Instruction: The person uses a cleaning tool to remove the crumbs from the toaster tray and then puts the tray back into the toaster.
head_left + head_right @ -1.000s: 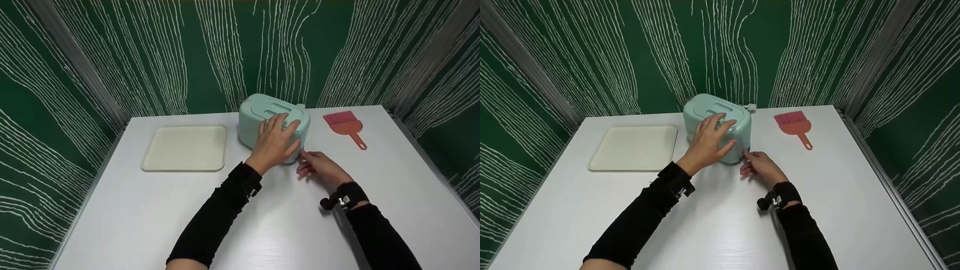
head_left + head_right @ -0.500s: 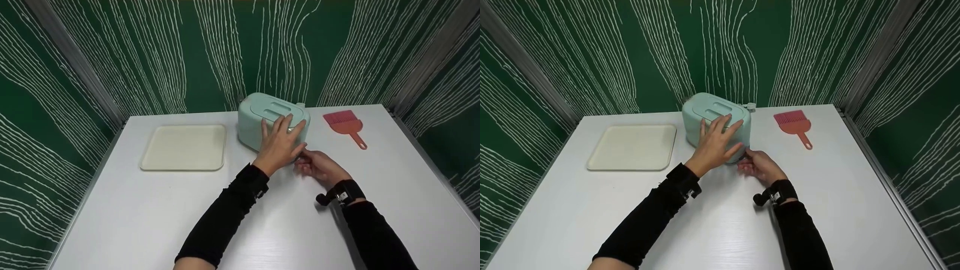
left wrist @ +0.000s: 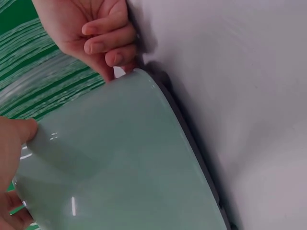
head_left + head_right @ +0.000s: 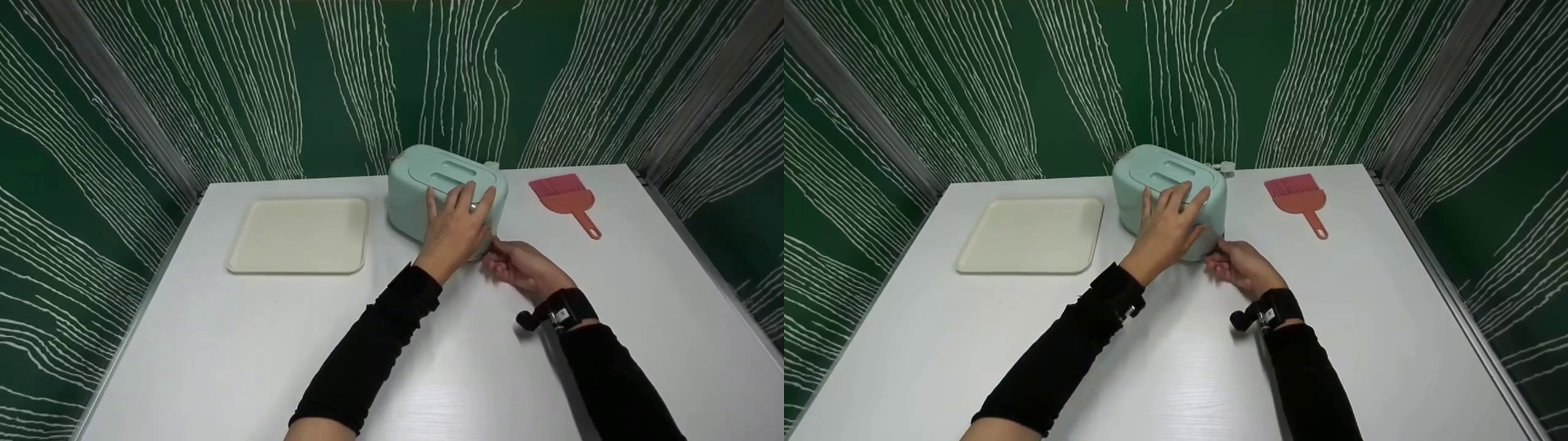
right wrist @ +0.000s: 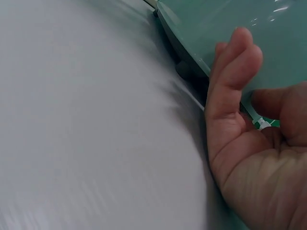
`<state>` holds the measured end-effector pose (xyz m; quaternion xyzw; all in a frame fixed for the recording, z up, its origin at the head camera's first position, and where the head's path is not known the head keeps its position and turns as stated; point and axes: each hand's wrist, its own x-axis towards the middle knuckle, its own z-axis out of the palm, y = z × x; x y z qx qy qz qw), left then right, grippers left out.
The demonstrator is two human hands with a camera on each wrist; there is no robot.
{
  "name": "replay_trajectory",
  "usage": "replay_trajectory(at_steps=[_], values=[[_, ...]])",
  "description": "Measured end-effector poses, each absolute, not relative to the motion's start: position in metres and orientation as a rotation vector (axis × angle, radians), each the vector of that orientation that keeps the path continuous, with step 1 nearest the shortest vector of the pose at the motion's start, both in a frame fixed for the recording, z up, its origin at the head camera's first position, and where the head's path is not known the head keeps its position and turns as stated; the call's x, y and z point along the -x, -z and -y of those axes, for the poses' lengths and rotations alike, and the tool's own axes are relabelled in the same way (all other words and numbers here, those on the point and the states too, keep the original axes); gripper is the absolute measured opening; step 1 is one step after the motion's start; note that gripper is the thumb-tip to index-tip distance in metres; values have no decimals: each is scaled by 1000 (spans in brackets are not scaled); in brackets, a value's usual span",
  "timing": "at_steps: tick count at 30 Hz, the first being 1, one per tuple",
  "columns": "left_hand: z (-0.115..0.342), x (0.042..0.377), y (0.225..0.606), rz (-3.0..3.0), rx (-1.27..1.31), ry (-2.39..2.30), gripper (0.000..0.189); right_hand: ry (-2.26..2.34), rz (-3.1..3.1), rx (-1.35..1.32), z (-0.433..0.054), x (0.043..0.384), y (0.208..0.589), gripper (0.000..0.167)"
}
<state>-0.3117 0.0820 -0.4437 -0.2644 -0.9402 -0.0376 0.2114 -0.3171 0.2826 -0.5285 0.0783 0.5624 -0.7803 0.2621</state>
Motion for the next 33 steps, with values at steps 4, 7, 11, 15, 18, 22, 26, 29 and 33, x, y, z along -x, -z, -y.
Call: replay_trajectory(at_steps=[4, 7, 11, 15, 18, 22, 26, 29, 33], values=[[-82, 313, 445, 2619, 719, 63, 71, 2095, -1551, -217, -281, 317, 530, 38], [-82, 313, 446, 2630, 712, 29, 73, 2087, -1559, -229, -282, 317, 531, 38], [-83, 313, 446, 2621, 710, 12, 71, 2082, -1564, -227, -282, 317, 531, 38], [-83, 313, 445, 2600, 707, 9, 70, 2076, -1575, -204, -282, 317, 531, 37], [-83, 313, 446, 2587, 704, 7, 69, 2079, -1577, -197, -282, 317, 531, 38], [-82, 313, 448, 2577, 704, 4, 67, 2082, -1578, -196, -282, 316, 532, 39], [-81, 313, 448, 2569, 709, 5, 67, 2077, -1588, -188, -281, 316, 533, 38], [-81, 314, 448, 2573, 709, 2, 68, 2073, -1595, -183, -282, 316, 533, 38], [-82, 314, 448, 2584, 708, -4, 67, 2072, -1600, -172, -282, 316, 532, 39]])
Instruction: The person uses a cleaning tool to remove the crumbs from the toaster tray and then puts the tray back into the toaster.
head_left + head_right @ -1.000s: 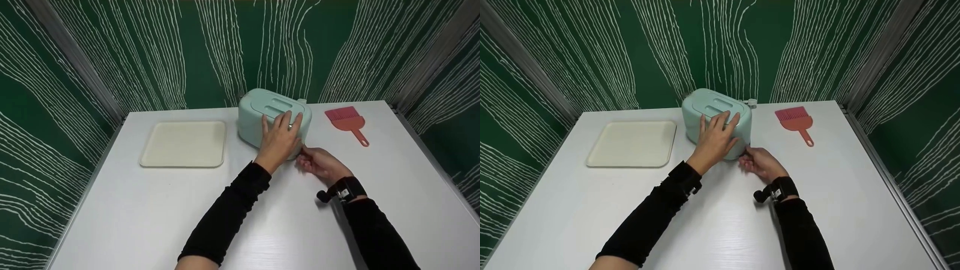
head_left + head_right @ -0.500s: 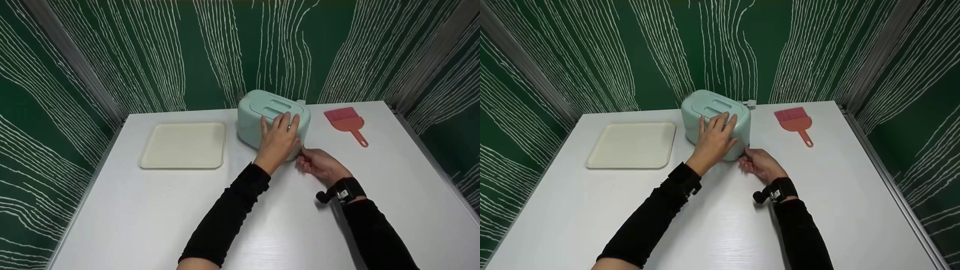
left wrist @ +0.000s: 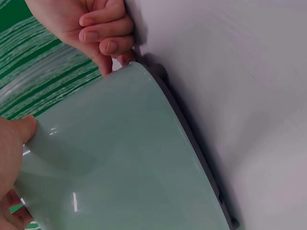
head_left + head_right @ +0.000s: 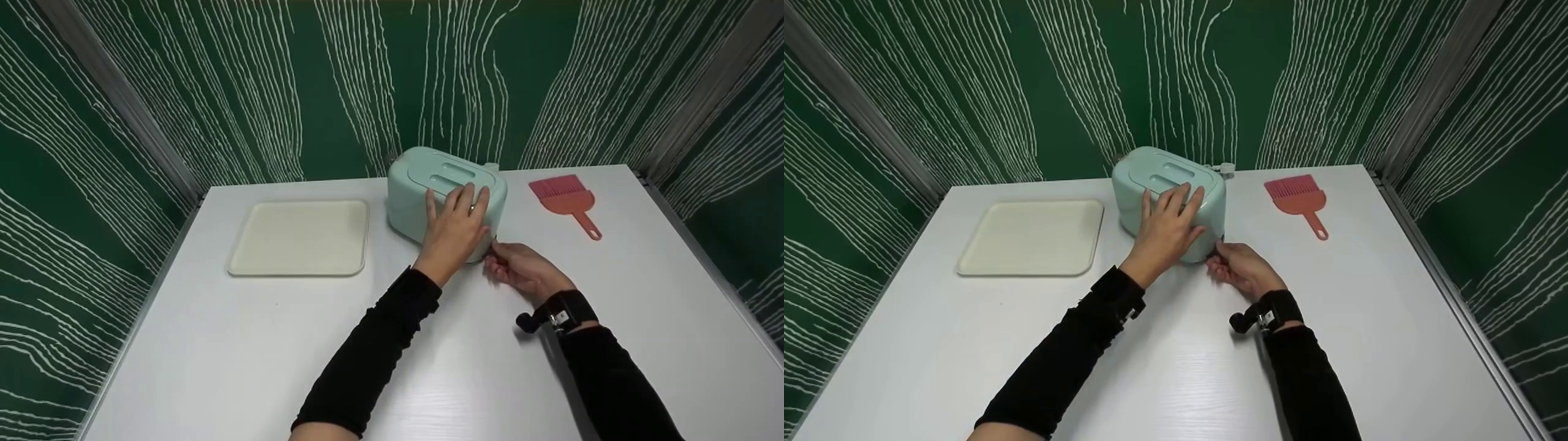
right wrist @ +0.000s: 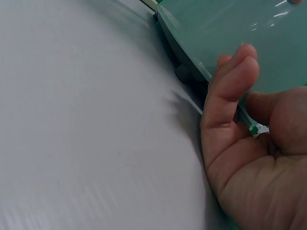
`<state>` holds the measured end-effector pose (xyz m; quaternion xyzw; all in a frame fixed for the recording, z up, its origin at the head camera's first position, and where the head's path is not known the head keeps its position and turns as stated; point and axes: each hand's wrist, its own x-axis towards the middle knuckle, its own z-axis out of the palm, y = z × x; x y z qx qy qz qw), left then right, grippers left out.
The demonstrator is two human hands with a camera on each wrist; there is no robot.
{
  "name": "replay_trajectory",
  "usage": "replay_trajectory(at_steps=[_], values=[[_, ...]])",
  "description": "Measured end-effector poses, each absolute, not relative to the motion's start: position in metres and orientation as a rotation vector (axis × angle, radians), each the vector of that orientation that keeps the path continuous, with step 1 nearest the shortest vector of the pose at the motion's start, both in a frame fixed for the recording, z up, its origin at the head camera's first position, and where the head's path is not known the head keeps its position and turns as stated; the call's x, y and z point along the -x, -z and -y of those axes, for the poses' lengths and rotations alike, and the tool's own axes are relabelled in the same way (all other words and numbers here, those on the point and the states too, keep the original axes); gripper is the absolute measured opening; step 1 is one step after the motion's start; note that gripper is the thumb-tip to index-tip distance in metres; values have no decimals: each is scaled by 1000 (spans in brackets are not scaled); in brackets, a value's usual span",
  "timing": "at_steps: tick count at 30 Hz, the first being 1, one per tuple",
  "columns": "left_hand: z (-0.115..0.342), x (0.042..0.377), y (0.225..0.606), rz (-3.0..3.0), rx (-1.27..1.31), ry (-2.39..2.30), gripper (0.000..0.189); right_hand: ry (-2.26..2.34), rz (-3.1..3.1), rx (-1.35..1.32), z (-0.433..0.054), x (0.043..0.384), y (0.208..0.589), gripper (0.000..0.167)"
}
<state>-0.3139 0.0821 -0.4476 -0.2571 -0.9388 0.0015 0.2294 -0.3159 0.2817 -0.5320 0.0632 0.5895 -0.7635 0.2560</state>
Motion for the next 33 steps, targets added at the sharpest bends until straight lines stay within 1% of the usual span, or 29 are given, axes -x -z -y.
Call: replay_trajectory(at_steps=[13, 19, 28, 33], values=[[-82, 313, 448, 2597, 705, -4, 68, 2076, -1600, -128, -282, 315, 531, 38], [-81, 313, 448, 2591, 720, 1, 67, 2040, -1624, -168, -282, 315, 528, 36], [-81, 313, 446, 2610, 718, 14, 67, 2033, -1641, -204, -279, 315, 528, 38], [-82, 312, 446, 2610, 715, 29, 68, 2046, -1638, -183, -280, 314, 529, 38]])
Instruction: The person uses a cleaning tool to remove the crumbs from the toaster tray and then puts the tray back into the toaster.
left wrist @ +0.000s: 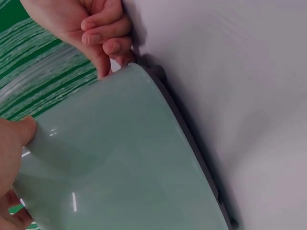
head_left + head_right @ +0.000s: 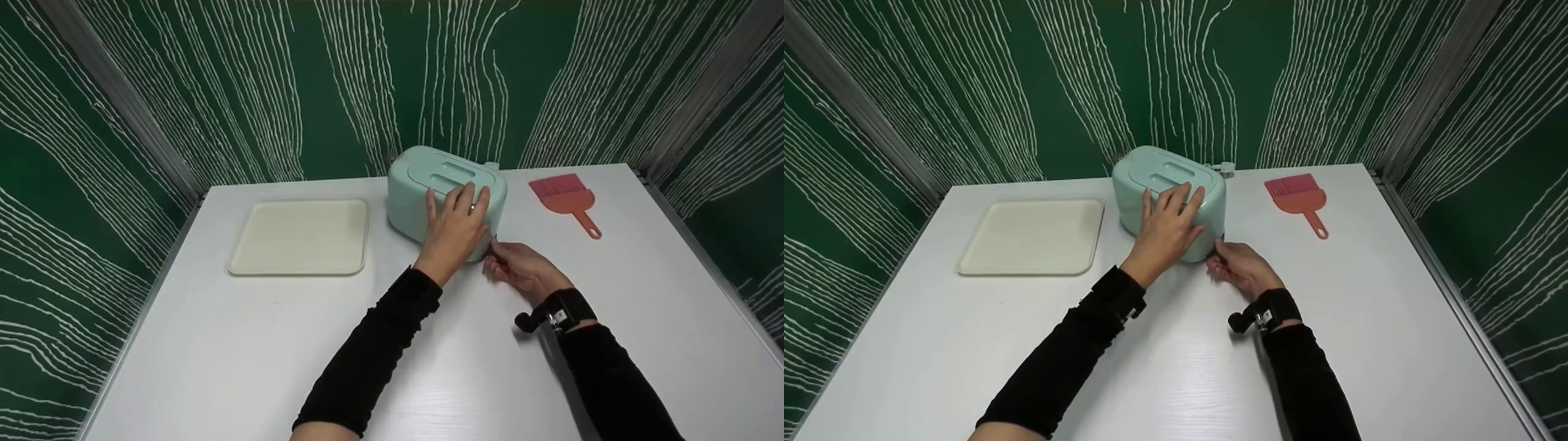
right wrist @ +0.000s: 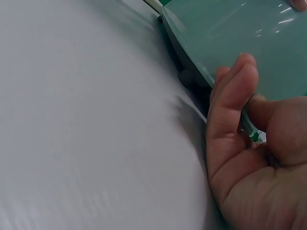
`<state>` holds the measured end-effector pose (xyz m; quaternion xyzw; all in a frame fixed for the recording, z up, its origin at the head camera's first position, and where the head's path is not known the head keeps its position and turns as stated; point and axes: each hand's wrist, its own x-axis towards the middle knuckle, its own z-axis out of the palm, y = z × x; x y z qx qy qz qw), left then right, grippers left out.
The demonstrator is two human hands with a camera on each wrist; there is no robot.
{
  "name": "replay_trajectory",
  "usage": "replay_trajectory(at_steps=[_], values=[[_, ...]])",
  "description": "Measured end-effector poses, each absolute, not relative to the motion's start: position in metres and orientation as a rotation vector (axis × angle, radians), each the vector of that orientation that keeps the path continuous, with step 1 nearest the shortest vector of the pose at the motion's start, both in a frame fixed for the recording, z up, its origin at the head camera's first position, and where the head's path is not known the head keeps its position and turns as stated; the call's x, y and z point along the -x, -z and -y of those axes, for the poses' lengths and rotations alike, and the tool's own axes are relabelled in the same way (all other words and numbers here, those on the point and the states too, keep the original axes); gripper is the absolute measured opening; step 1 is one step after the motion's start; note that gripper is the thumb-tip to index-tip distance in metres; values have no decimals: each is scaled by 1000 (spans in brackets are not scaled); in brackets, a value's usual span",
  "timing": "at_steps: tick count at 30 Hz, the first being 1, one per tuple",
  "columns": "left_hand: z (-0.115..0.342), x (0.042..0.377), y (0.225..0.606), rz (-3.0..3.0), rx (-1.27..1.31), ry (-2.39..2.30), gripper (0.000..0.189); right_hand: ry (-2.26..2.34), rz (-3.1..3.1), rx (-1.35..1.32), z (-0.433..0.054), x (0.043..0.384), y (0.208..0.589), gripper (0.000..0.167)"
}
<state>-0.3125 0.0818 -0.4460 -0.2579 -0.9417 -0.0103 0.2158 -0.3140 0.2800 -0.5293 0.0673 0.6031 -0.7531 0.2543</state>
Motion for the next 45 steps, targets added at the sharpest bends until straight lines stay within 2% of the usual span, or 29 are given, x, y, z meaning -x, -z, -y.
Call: replay_trajectory(at_steps=[22, 32, 45], values=[[-82, 313, 446, 2600, 710, 76, 66, 2086, -1647, -293, -277, 314, 527, 36], [-81, 311, 446, 2594, 726, 82, 66, 2069, -1688, -261, -279, 309, 525, 39], [-82, 310, 444, 2588, 721, 80, 67, 1907, -2006, -229, -284, 306, 529, 43]])
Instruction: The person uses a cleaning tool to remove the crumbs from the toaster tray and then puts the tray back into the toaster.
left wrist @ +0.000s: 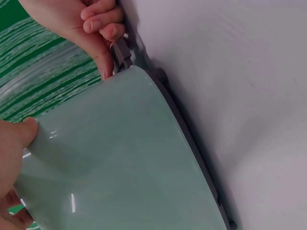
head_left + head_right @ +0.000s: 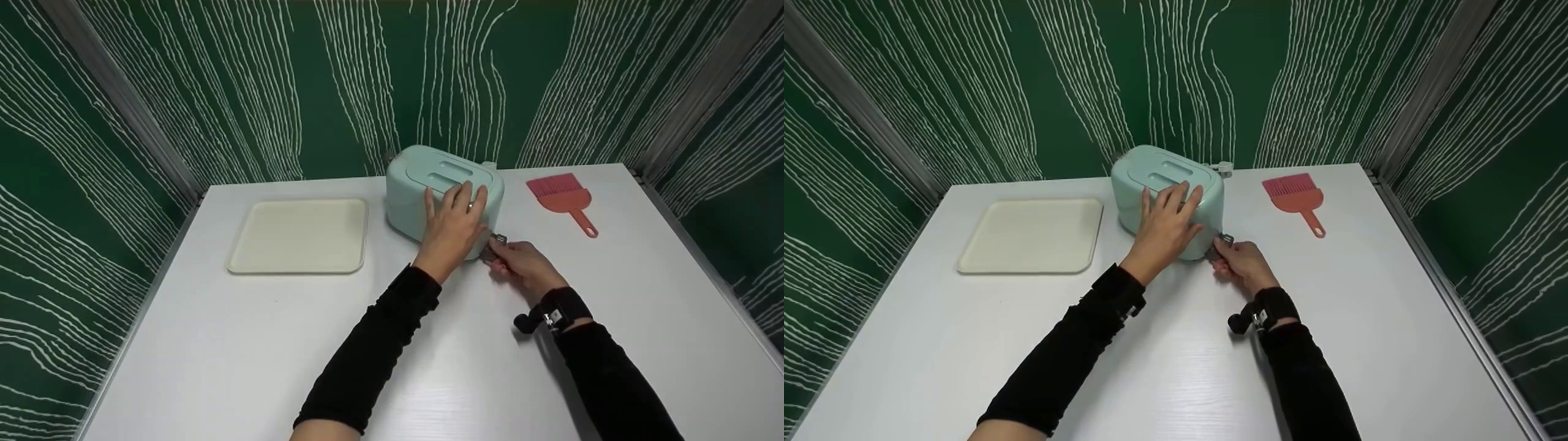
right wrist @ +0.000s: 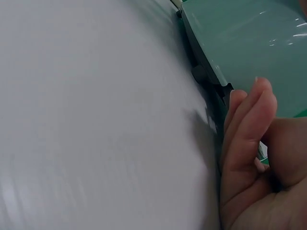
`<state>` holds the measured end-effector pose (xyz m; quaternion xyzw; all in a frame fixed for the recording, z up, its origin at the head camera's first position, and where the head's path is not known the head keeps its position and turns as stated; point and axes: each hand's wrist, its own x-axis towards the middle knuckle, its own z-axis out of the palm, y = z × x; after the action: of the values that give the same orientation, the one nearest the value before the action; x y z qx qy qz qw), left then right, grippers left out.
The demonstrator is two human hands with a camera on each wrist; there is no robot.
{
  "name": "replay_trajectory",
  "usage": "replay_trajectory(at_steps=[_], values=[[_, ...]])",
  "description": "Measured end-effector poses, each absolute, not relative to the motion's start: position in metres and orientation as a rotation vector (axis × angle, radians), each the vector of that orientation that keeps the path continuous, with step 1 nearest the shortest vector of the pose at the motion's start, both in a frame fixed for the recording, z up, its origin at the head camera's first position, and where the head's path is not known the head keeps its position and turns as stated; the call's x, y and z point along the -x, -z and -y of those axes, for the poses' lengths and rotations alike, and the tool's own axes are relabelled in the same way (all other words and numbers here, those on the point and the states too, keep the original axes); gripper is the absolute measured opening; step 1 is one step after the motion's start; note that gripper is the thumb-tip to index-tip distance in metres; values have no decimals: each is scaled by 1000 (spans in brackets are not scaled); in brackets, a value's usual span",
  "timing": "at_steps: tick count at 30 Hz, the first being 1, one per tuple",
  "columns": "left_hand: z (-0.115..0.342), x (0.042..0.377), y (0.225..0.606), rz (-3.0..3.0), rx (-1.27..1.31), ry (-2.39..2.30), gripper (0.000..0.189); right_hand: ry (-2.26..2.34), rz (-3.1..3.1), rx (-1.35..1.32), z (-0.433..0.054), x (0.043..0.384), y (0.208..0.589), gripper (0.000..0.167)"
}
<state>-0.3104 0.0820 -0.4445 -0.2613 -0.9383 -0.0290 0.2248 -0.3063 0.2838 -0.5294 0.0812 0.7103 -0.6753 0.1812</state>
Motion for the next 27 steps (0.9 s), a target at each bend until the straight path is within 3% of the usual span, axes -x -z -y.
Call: replay_trajectory(at_steps=[17, 27], values=[[-82, 311, 444, 2612, 712, 68, 66, 1730, -2194, -261, -279, 295, 495, 43], [-83, 311, 446, 2589, 718, 49, 65, 1714, -2184, -296, -281, 298, 495, 39]])
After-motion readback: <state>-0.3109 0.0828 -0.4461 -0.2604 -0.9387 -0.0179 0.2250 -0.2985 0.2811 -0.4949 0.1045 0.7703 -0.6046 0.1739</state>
